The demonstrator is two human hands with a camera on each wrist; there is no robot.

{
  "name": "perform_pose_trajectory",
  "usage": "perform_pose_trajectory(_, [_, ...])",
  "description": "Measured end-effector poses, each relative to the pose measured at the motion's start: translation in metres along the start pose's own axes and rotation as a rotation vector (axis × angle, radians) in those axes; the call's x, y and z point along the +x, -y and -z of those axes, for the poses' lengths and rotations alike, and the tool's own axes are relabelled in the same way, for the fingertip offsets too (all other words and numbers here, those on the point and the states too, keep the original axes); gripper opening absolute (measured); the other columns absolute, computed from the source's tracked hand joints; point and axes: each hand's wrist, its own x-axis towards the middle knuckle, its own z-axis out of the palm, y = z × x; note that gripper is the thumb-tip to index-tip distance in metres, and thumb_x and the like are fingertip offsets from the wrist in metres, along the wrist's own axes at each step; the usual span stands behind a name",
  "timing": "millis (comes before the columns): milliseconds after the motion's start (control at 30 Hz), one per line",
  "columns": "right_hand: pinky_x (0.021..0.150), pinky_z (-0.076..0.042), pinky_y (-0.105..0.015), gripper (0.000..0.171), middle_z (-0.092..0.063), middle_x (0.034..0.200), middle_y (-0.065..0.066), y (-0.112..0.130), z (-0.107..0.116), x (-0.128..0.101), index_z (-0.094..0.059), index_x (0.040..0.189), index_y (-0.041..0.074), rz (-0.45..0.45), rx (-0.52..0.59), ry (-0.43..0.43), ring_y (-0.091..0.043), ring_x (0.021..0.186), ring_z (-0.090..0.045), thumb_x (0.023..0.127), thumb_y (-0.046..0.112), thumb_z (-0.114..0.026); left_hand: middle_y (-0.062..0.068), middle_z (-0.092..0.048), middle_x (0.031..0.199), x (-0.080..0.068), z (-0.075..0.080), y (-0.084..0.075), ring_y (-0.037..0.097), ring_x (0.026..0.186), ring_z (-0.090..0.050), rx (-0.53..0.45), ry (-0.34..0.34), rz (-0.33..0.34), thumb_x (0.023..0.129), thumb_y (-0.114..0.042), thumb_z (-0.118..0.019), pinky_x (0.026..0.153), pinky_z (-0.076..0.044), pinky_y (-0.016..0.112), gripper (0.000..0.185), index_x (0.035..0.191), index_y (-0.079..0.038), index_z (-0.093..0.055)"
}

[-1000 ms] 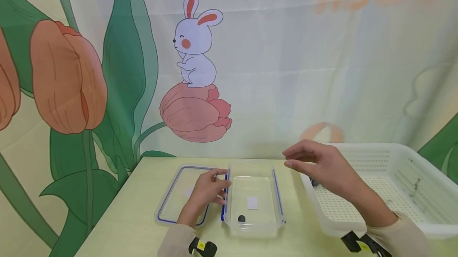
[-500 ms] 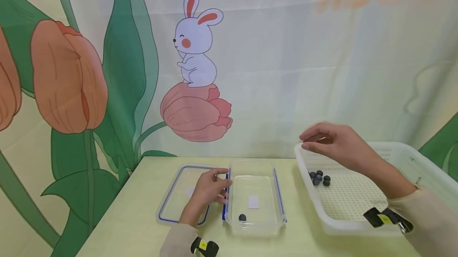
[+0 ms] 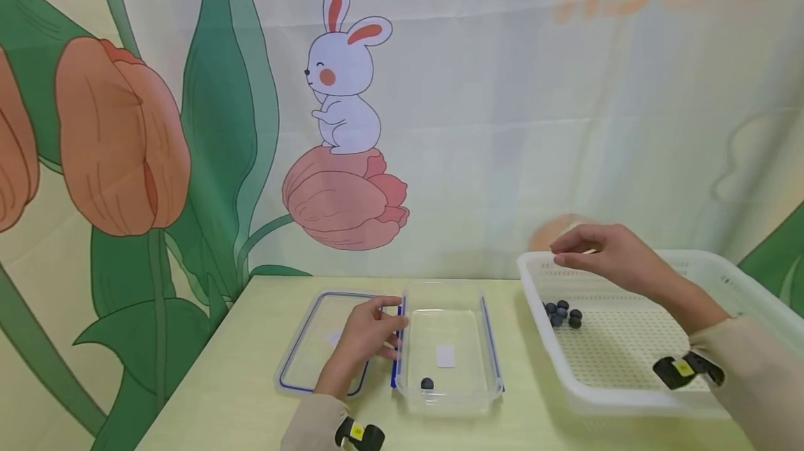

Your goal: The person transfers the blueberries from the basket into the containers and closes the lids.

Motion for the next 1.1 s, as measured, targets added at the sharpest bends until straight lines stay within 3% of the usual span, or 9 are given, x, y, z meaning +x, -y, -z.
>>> perform_pose_trajectory(200, [0.085, -0.058, -0.035, 0.026, -0.075, 0.112, -0.001, -0.021, -0.001, 0.000, -0.077, 0.121, 0.011, -0.062, -0.008, 0.027, -0.021, 0.103, -0.070, 0.101, 0.027, -0.076, 0.014, -0.061, 0.093, -0.001, 0.001, 0.000, 0.020, 0.068, -0.067, -0.006, 0.011, -0.013, 0.098, -0.015, -0.077, 0.057, -0.063, 0.031, 0.049, 0.144, -0.006, -0.063])
perform_pose_trajectory(467, [0.084, -0.059, -0.031, 0.032, -0.076, 0.116, -0.005, -0.049, -0.006, 0.000, -0.076, 0.123, 0.005, -0.122, 0.038, 0.088, -0.022, 0.105, -0.071, 0.100, 0.028, -0.077, 0.014, -0.061, 0.093, 0.002, 0.000, 0.001, 0.019, 0.068, -0.067, -0.007, 0.009, -0.003, 0.098, -0.014, -0.076, 0.057, -0.063, 0.030, 0.047, 0.143, -0.006, -0.064])
perform_pose_trajectory(1100, [0.077, -0.060, -0.031, 0.022, -0.076, 0.110, -0.007, -0.092, -0.023, 0.001, -0.076, 0.116, 0.000, -0.118, 0.035, 0.219, -0.022, 0.097, -0.070, 0.100, 0.016, -0.076, 0.013, -0.061, 0.092, -0.003, 0.001, 0.000, 0.020, 0.069, -0.066, -0.017, 0.017, -0.009, 0.099, -0.014, -0.076, 0.057, -0.063, 0.030, 0.048, 0.144, -0.006, -0.063])
